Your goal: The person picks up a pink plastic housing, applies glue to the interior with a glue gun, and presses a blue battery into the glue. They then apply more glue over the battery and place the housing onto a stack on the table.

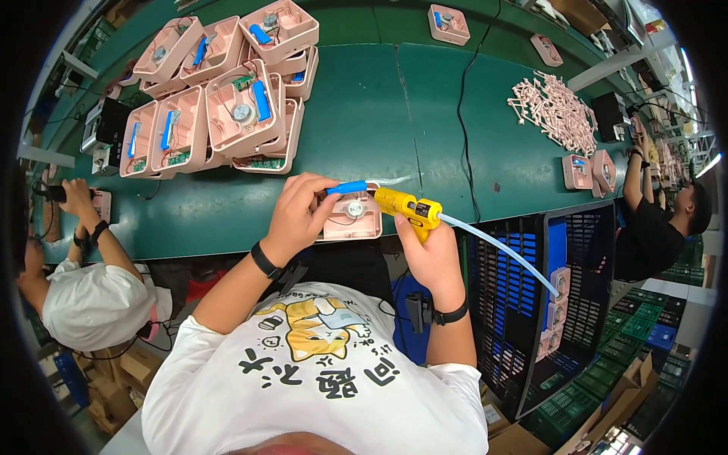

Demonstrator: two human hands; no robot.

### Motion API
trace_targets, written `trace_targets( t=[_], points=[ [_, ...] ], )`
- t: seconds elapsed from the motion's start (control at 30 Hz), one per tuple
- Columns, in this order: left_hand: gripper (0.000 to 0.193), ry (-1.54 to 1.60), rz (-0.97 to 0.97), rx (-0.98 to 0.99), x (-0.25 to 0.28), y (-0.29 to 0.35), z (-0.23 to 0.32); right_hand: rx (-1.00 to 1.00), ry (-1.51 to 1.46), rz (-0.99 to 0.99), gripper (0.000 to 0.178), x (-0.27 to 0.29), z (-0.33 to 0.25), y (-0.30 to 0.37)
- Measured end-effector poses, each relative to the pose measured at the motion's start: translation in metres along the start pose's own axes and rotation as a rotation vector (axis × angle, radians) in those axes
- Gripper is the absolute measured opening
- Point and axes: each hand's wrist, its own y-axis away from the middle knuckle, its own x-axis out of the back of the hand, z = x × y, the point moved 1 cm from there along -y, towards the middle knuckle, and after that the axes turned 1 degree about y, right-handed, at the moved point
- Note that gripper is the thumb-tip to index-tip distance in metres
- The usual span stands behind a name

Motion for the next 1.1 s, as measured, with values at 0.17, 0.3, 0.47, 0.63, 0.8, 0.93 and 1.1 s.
trace_targets(
  t=[0.17,0.3,0.47,0.63,0.8,0.93,1.1],
  points=[
    [0.020,-0.006,0.006,0.011,-0.002,0.002,-0.003,-0.023,0.070,-0.057,0.028,0.007,-0.003,0.000],
    [0.020,-0.023,-0.022,-0.006,-0.001,-0.001,-0.001,-0.038,0.081,-0.065,0.030,0.011,-0.002,0.001],
    [0.020,-0.095,-0.060,-0.018,0.002,-0.002,0.001,-0.123,0.052,-0.097,0.030,0.020,-0.003,0.004],
    [0.018,-0.105,-0.010,0.055,-0.004,-0.001,-0.001,-0.102,-0.034,-0.121,0.030,0.024,0.007,-0.001],
    [0.019,-0.025,-0.138,0.213,-0.003,-0.009,-0.001,-0.107,-0.147,-0.158,0.032,0.014,0.013,-0.011],
    [0.019,0.112,-0.214,0.379,-0.002,-0.016,-0.012,-0.166,-0.144,-0.225,0.033,0.013,0.009,-0.018],
    [0.019,0.175,-0.231,0.390,-0.006,-0.017,-0.023,-0.058,0.034,-0.208,0.034,0.015,0.006,-0.017]
  ],
)
